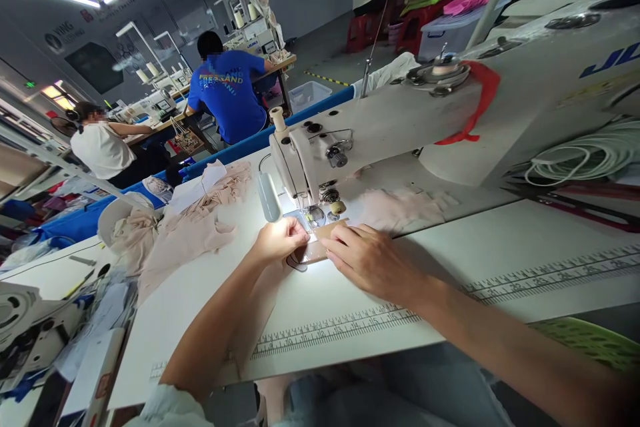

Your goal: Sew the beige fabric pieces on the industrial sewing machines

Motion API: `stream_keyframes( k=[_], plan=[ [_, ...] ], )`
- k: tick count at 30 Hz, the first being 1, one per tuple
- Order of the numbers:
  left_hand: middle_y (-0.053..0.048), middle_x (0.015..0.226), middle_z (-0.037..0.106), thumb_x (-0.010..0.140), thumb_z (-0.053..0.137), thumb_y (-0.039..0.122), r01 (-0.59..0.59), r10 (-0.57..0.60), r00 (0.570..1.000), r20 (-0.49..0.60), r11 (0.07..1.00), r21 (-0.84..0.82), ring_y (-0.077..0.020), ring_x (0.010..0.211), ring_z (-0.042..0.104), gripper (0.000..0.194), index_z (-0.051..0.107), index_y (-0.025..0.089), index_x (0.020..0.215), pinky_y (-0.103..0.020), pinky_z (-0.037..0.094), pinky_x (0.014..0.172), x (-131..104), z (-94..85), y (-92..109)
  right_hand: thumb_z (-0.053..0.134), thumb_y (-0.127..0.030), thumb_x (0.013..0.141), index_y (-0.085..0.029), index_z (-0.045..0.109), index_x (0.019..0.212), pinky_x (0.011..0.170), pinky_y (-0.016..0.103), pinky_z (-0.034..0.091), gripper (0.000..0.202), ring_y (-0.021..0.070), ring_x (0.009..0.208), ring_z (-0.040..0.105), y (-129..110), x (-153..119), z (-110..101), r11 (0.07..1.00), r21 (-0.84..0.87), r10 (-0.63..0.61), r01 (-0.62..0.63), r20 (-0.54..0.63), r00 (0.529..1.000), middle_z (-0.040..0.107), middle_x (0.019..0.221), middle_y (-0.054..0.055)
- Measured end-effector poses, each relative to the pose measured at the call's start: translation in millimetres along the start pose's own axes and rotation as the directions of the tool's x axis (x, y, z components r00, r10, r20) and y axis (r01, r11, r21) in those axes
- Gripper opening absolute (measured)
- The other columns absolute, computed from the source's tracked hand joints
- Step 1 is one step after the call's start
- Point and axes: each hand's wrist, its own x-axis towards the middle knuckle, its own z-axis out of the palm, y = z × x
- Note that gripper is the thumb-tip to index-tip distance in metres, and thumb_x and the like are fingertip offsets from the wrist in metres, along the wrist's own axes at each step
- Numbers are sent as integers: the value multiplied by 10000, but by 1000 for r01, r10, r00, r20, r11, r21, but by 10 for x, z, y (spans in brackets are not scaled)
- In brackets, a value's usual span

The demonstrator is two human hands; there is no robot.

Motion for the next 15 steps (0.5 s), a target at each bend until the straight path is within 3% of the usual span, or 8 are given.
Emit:
stream_keyframes(
  k=[6, 9, 11, 13, 15],
  plan=[
    [27, 687, 657, 781, 648, 320, 24, -24, 1000, 9, 999, 26, -135, 656, 587, 150, 579, 201, 719, -233, 427, 608, -10, -17, 51, 442, -113, 920, -164, 639, 958, 683, 333, 307, 207, 202, 721, 451, 13, 25, 32, 1000, -13, 6, -6, 33, 999, 571, 863, 65],
    [20, 693, 666, 804, 633, 327, 6, -6, 1000, 4, 997, 75, -147, 659, 604, 150, 587, 204, 733, -248, 447, 614, -19, -22, 55, 463, -120, 914, -183, 632, 914, 668, 337, 278, 181, 202, 701, 430, -8, 42, 56, 999, -53, 14, -10, 84, 996, 555, 842, 53],
    [2, 752, 684, 819, 625, 308, -66, 79, 995, -66, 983, 173, -164, 701, 625, 118, 600, 205, 767, -268, 478, 646, -60, -11, 57, 461, -110, 910, -183, 625, 881, 663, 339, 262, 182, 199, 700, 426, -22, 51, 71, 997, -74, 4, 2, 91, 996, 553, 834, 51],
    [-42, 876, 696, 855, 577, 252, -211, 283, 944, -171, 913, 350, -193, 800, 641, 75, 616, 198, 819, -304, 512, 719, -142, 22, 59, 469, -101, 898, -179, 619, 855, 669, 341, 256, 174, 199, 715, 436, -27, 57, 87, 996, -89, -4, 12, 90, 996, 560, 833, 53],
    [-92, 988, 684, 907, 472, 187, -366, 528, 827, -193, 766, 528, -219, 894, 638, 160, 629, 184, 879, -343, 533, 784, -259, 84, 52, 489, -108, 891, -175, 611, 821, 674, 341, 254, 156, 201, 732, 446, -27, 59, 100, 996, -93, -8, 16, 82, 997, 564, 827, 57]
  ],
)
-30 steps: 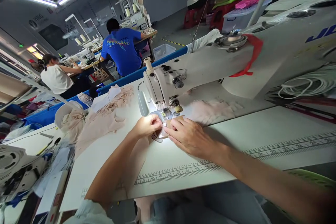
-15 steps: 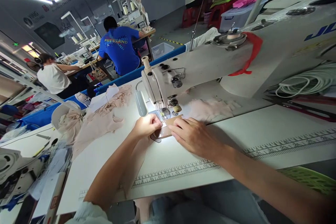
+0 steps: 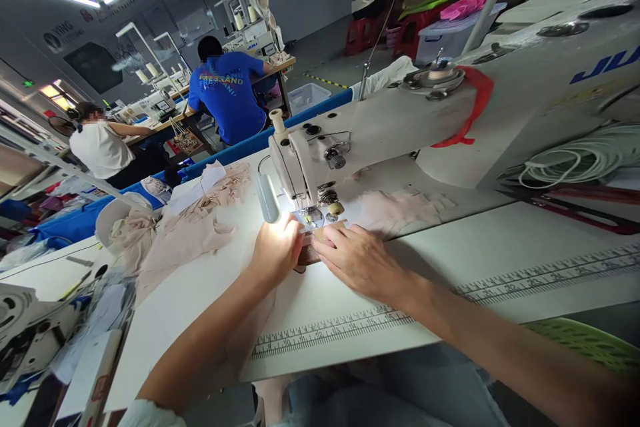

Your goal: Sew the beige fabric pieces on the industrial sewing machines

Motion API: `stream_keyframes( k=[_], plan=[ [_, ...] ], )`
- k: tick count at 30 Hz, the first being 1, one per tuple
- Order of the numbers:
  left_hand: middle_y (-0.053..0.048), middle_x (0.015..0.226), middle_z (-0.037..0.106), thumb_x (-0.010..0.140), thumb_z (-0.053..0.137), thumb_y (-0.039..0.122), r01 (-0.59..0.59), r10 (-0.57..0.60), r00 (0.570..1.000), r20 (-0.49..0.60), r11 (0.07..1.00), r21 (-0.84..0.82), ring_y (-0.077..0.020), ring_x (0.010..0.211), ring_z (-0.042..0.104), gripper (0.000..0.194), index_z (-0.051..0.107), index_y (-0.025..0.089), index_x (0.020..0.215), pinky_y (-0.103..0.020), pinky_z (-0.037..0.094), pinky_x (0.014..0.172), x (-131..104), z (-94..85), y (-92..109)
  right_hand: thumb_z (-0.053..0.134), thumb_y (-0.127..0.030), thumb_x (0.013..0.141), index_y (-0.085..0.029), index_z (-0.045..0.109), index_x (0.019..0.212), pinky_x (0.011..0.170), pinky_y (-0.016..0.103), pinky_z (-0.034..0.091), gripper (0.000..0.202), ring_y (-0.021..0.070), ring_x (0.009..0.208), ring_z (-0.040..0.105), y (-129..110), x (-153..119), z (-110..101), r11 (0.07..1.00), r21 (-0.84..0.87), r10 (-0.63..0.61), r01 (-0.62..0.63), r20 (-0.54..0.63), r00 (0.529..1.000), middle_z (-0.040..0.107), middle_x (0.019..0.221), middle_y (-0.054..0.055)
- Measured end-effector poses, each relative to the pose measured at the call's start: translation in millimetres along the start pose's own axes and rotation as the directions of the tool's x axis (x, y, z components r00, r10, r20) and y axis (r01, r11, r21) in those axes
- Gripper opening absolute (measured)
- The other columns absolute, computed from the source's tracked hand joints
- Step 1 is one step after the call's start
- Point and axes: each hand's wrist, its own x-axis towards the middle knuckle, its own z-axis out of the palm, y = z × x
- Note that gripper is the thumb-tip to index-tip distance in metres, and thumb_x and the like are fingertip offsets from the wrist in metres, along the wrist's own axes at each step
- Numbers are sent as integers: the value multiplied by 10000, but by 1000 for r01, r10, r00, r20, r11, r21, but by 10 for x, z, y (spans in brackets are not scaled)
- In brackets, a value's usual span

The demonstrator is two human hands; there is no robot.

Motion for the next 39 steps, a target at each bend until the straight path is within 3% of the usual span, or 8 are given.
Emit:
stream_keyframes(
  k=[3, 6, 11, 16, 23, 33, 36, 39],
  plan=[
    [-134, 1070, 672, 942, 347, 124, -243, 251, 965, -77, 965, 98, -238, 972, 634, 299, 636, 154, 1010, -385, 560, 846, -197, 50, 105, 509, -132, 897, -173, 605, 798, 669, 343, 254, 143, 204, 736, 445, 0, 1, 1, 1000, 8, 1, -1, -21, 1000, 559, 815, 59],
    [-156, 1088, 671, 932, 362, 108, -304, 319, 940, -121, 945, 122, -248, 1006, 639, 320, 614, 97, 1130, -389, 572, 911, -347, 134, 161, 509, -127, 894, -172, 626, 862, 668, 347, 254, 130, 211, 735, 443, -10, -1, -18, 1000, 12, 1, -1, -16, 1000, 559, 824, 59],
    [-199, 1089, 668, 910, 397, 120, -302, 318, 942, -106, 943, 143, -272, 1027, 645, 346, 600, 46, 1180, -415, 582, 932, -393, 227, 154, 496, -111, 889, -169, 645, 891, 672, 345, 256, 160, 217, 743, 457, -7, 4, -13, 1000, 18, 4, -4, -23, 1000, 562, 818, 63],
    [-185, 1101, 669, 898, 390, 140, -267, 287, 954, -88, 945, 187, -277, 1018, 641, 356, 623, 56, 1153, -402, 587, 926, -279, 272, 79, 446, -148, 956, -161, 675, 1003, 666, 334, 280, 235, 189, 661, 457, 116, 36, 20, 998, 27, 66, -65, -43, 997, 598, 828, 61],
    [-200, 1111, 656, 916, 389, 152, -244, 258, 962, -85, 959, 144, -280, 1034, 625, 347, 617, 59, 1160, -420, 591, 909, -128, 337, -31, 418, -162, 978, -162, 689, 988, 644, 331, 315, 271, 170, 611, 483, 272, -10, 17, 984, 31, 177, -174, -140, 974, 612, 792, 47],
    [-178, 1067, 659, 920, 420, 143, -260, 286, 950, -126, 947, 186, -258, 983, 634, 287, 637, 82, 1097, -388, 602, 872, -92, 362, -31, 385, -192, 986, -184, 695, 979, 668, 329, 350, 311, 174, 635, 534, 239, -38, 22, 969, 100, 235, -228, -65, 970, 642, 809, 46],
    [-167, 1049, 666, 914, 413, 136, -262, 292, 946, -138, 944, 202, -254, 955, 636, 289, 645, 88, 1080, -380, 604, 861, -93, 354, -23, 379, -238, 992, -195, 682, 960, 648, 309, 349, 307, 182, 679, 573, 250, 26, 26, 918, 213, 346, -334, -20, 938, 684, 858, 56],
    [-180, 1054, 662, 903, 437, 130, -287, 318, 938, -139, 935, 207, -263, 963, 637, 291, 637, 63, 1103, -382, 600, 860, -85, 339, -27, 420, -289, 967, -203, 634, 836, 571, 284, 306, 266, 179, 622, 560, 325, 150, 40, 823, 286, 495, -490, 63, 867, 682, 750, 43]
  ],
)
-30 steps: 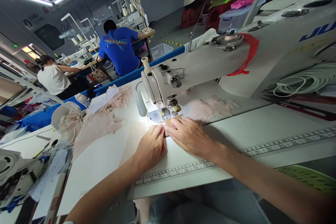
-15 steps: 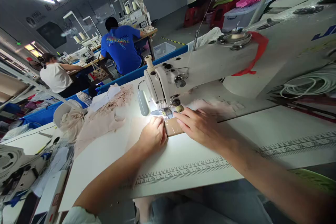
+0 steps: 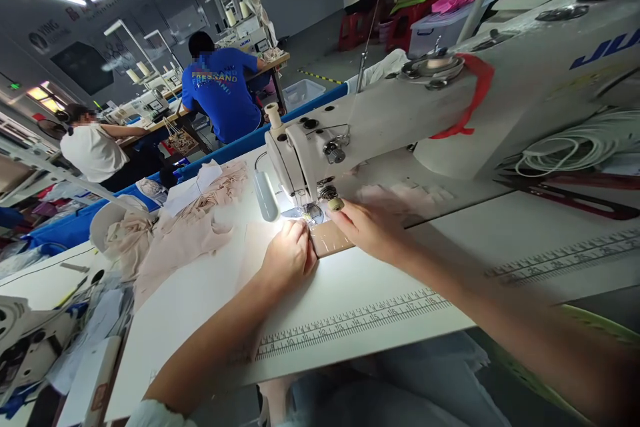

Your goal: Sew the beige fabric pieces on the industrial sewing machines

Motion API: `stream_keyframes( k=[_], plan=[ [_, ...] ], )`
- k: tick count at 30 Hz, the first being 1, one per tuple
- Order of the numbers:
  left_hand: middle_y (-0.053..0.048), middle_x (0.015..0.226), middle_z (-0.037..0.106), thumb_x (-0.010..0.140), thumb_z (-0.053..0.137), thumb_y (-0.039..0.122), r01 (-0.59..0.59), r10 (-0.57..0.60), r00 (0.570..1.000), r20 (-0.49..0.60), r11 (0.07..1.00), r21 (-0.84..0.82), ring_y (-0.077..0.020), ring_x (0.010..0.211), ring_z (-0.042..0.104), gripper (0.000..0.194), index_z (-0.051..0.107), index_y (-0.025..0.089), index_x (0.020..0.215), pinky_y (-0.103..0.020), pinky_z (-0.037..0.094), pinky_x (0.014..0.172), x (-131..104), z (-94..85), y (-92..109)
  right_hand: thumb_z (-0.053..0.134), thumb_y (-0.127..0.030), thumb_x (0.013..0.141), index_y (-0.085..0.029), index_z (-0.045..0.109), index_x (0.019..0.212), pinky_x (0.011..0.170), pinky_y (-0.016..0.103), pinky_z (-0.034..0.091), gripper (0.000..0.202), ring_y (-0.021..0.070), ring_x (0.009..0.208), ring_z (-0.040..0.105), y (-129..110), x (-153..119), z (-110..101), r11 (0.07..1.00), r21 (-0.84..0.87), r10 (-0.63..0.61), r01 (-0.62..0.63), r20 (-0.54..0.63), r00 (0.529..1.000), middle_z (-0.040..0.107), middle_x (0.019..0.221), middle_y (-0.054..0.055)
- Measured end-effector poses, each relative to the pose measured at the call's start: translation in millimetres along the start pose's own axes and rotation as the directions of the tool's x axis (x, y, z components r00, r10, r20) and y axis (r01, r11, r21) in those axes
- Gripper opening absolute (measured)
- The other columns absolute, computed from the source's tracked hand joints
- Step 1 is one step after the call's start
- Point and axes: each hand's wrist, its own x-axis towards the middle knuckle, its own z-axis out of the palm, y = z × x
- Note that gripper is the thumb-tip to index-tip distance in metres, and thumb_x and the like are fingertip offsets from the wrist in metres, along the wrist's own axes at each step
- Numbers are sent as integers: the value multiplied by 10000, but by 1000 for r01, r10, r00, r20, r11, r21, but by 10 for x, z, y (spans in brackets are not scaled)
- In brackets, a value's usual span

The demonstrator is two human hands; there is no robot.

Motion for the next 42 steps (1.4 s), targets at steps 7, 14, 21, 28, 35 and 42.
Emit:
stream_keyframes(
  k=[7, 14, 21, 28, 35, 42],
  plan=[
    [-183, 1038, 667, 893, 430, 137, -7, 8, 1000, 13, 1000, -13, -263, 946, 640, 299, 654, 69, 1079, -378, 601, 844, 25, -4, -15, 414, -305, 933, -217, 493, 650, 545, 281, 252, 306, 154, 506, 461, 11, 121, -8, 997, 9, 72, -72, -20, 997, 570, 553, 14],
    [-186, 1071, 669, 876, 451, 137, 25, -25, 999, 22, 999, -21, -268, 964, 631, 299, 650, 58, 1085, -372, 593, 865, 36, 31, -56, 361, -387, 962, -216, 510, 658, 527, 289, 227, 378, 161, 492, 450, 36, 65, 62, 999, -3, 38, -38, -53, 998, 570, 549, 33],
    [-178, 1139, 656, 870, 465, 130, 68, -66, 996, 66, 997, -31, -264, 1022, 624, 287, 627, 98, 1105, -375, 562, 924, 50, 16, -56, 352, -430, 970, -212, 556, 641, 523, 282, 224, 443, 156, 479, 429, 88, 77, 47, 997, -72, 0, -13, -176, 984, 547, 504, 36],
    [-108, 954, 646, 883, 518, 153, 464, -503, 823, 262, 863, 199, -262, 895, 633, 99, 610, 168, 918, -324, 496, 714, 174, -309, -91, 459, -284, 920, -216, 621, 782, 542, 264, 287, 223, 143, 557, 509, -72, -73, -9, 996, 80, -33, 32, 16, 999, 631, 659, 7],
    [14, 606, 548, 867, 482, 232, 708, -620, 702, 351, 662, -246, -135, 605, 520, 255, 556, 181, 628, -243, 365, 576, -18, -526, -345, 558, -401, 914, -172, 596, 850, 677, 323, 395, 240, 229, 783, 597, -522, -175, 52, 993, -98, -52, 72, 191, 980, 628, 916, 106],
    [-18, 764, 640, 817, 571, 382, 616, -600, 752, 275, 490, -616, -141, 721, 575, 264, 646, 175, 672, -233, 436, 651, -282, -904, -222, 545, -366, 910, -190, 597, 903, 619, 308, 376, 184, 239, 788, 622, -905, 30, 284, 996, -4, 93, -94, 191, 977, 659, 875, 90]
  ],
)
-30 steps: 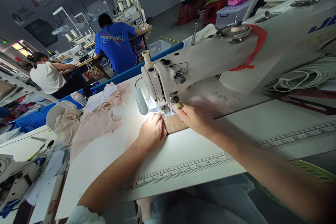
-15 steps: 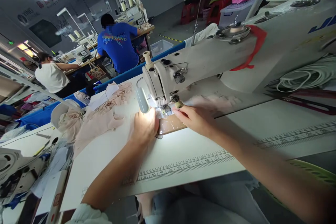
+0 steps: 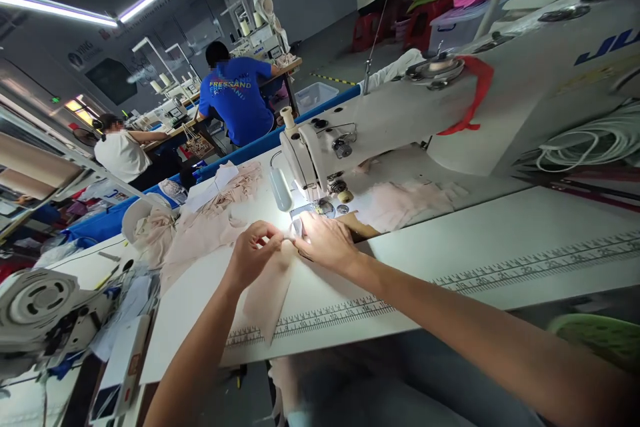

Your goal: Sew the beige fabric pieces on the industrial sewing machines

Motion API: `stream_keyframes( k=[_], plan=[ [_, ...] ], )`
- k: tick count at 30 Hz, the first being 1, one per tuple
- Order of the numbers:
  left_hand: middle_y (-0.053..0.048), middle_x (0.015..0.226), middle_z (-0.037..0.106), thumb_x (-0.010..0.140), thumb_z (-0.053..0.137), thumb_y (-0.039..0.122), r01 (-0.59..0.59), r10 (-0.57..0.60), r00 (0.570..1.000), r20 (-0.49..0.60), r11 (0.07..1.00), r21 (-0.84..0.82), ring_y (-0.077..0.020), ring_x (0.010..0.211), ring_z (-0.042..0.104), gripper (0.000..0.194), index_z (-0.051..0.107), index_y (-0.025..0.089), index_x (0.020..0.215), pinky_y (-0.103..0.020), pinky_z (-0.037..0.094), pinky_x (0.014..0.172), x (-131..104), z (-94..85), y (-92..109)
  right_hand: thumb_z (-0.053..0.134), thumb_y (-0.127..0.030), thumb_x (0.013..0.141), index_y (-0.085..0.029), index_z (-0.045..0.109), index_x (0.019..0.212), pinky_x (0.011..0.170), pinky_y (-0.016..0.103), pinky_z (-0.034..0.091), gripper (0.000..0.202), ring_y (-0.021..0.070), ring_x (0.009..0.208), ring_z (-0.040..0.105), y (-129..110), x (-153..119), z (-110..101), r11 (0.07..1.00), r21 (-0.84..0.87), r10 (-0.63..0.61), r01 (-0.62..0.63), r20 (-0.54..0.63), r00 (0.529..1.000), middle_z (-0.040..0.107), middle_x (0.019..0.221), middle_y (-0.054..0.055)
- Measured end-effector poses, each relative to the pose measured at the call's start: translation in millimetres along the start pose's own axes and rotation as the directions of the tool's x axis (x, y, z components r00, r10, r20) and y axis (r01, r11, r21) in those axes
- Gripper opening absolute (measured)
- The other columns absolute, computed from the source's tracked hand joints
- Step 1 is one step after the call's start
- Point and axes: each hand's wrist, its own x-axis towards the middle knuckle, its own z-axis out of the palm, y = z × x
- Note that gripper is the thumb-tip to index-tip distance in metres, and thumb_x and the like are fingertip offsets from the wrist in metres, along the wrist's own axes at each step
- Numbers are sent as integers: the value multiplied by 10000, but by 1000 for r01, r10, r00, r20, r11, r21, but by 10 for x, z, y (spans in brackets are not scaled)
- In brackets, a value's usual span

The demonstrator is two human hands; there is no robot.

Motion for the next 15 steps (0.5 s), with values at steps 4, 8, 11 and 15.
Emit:
stream_keyframes(
  k=[4, 8, 11, 15],
  plan=[
    [-27, 747, 643, 876, 562, 444, 35, -44, 994, -100, 995, -93, -144, 716, 591, 305, 654, 165, 791, -246, 470, 680, -229, -106, -61, 462, -189, 892, -197, 605, 883, 560, 289, 320, 144, 187, 673, 597, -31, 12, 23, 997, 74, -12, 12, 2, 1000, 667, 788, 44],
    [22, 635, 558, 913, 522, 516, 149, -177, 977, -121, 966, -209, -109, 548, 502, 361, 596, 170, 839, -217, 400, 532, -387, -196, -223, 438, -124, 850, -197, 590, 806, 584, 272, 344, 174, 168, 671, 589, 55, 3, -68, 988, 137, -69, 67, 5, 998, 660, 752, 26],
    [25, 646, 569, 920, 524, 462, 186, -188, 980, -65, 982, -36, -120, 571, 528, 306, 590, 183, 814, -218, 382, 539, -451, -268, -368, 452, -172, 871, -206, 583, 799, 617, 253, 370, 154, 154, 673, 594, 185, -21, -136, 967, 199, -168, 161, 17, 986, 655, 725, 1],
    [4, 730, 653, 906, 554, 269, 186, -168, 982, -81, 860, 476, -169, 714, 621, 139, 611, 202, 799, -259, 442, 666, -416, -334, -533, 431, -207, 911, -203, 570, 730, 566, 295, 310, 229, 177, 616, 559, 407, -93, -104, 936, 43, -347, 350, -77, 935, 611, 664, 26]
  ],
)
